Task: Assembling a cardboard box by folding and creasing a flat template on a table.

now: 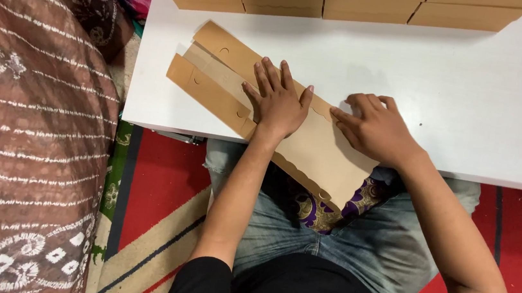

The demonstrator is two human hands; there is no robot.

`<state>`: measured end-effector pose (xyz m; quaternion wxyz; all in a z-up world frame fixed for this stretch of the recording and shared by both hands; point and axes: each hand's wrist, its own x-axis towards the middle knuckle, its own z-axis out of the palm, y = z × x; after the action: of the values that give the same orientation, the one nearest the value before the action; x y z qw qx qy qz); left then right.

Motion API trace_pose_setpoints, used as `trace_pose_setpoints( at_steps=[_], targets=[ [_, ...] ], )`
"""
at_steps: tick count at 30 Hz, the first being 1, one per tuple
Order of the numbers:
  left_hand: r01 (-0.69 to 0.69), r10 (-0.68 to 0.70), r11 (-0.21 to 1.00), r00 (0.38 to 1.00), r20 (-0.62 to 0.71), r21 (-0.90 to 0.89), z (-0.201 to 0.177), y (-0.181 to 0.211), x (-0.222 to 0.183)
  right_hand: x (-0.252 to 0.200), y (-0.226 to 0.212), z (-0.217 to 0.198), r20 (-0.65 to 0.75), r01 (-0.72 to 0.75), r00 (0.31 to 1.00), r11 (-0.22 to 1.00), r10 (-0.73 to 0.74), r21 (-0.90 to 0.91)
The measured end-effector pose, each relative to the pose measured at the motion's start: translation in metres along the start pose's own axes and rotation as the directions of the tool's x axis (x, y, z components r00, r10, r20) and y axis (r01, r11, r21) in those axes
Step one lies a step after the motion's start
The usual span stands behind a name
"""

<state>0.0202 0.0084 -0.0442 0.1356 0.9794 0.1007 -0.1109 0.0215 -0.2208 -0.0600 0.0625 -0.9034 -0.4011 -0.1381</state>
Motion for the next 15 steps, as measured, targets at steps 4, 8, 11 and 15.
trace_pose_setpoints(
  at_steps=[4, 8, 11, 15],
  targets=[
    [-0.005, 0.005, 1.0, 1.0, 0.0, -0.013, -0.008, 0.003, -0.008, 0.028, -0.006, 0.019, 0.009, 0.027, 1.0, 1.0, -0.027, -0.016],
    [-0.002, 0.002, 1.0, 1.0, 0.009, -0.016, -0.008, 0.002, -0.006, 0.042, -0.008, 0.03, 0.021, 0.057, 0.998, 0.998, -0.057, 0.002],
    [-0.006, 0.006, 1.0, 1.0, 0.001, -0.025, -0.009, 0.002, -0.006, 0.041, -0.009, 0.028, 0.035, 0.049, 0.998, 0.999, -0.049, -0.001],
    [-0.003, 0.004, 0.999, 1.0, 0.015, -0.032, -0.013, 0.005, -0.011, 0.027, -0.006, 0.024, 0.021, 0.063, 0.998, 0.998, -0.063, -0.012]
  ],
)
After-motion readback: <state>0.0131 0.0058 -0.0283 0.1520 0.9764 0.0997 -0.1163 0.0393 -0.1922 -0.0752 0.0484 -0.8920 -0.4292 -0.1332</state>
